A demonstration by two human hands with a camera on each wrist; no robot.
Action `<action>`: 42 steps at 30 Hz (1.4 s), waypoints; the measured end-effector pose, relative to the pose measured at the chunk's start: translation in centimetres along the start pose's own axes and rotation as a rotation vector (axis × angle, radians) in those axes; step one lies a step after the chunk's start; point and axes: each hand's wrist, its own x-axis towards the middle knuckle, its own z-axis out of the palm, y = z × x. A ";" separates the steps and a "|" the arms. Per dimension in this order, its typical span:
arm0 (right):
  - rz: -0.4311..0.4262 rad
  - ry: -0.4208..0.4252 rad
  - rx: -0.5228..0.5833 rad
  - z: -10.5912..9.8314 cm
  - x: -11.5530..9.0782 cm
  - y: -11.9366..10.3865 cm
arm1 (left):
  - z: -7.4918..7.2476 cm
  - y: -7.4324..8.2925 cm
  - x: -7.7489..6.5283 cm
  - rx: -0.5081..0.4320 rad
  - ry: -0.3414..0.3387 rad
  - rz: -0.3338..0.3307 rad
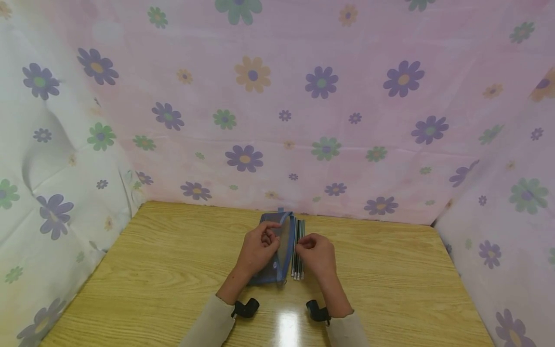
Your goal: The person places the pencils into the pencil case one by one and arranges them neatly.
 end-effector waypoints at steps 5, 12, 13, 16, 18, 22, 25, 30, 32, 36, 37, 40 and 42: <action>0.011 0.015 -0.043 -0.1 0.2 0.2 | 0.0 -0.1 0.0 0.001 0.002 -0.007; 0.031 0.048 -0.109 0.0 0.7 0.7 | 0.0 -0.2 0.1 -0.001 0.006 0.007; 0.032 0.053 -0.114 0.0 0.8 0.8 | 0.0 -0.2 0.1 0.002 0.007 0.011; 0.025 0.064 -0.135 0.0 0.9 1.1 | 0.0 -0.2 0.1 0.001 0.009 0.019; 0.017 0.068 -0.153 0.1 0.9 1.3 | 0.0 -0.1 0.1 -0.002 0.009 0.018; 0.012 0.068 -0.186 0.0 0.9 1.5 | 0.0 -0.1 0.1 -0.004 0.011 0.011; 0.017 0.066 -0.202 0.0 0.9 1.5 | 0.0 -0.1 0.1 -0.004 0.013 0.008; 0.027 0.061 -0.222 0.0 1.0 1.8 | -0.1 0.0 0.1 -0.006 0.008 0.012; 0.035 0.057 -0.229 0.1 1.1 2.0 | -0.1 0.0 0.1 -0.007 0.007 0.013; 0.038 0.055 -0.241 0.2 1.3 2.2 | -0.1 -0.1 0.1 -0.003 0.006 0.012; 0.043 0.053 -0.243 0.2 1.3 2.3 | -0.1 0.0 0.1 -0.002 0.006 0.011; 0.055 0.046 -0.252 0.3 1.3 2.4 | -0.1 -0.1 0.1 0.002 0.008 0.007; 0.068 0.038 -0.258 0.2 1.2 2.4 | -0.1 -0.1 0.1 0.002 0.009 0.001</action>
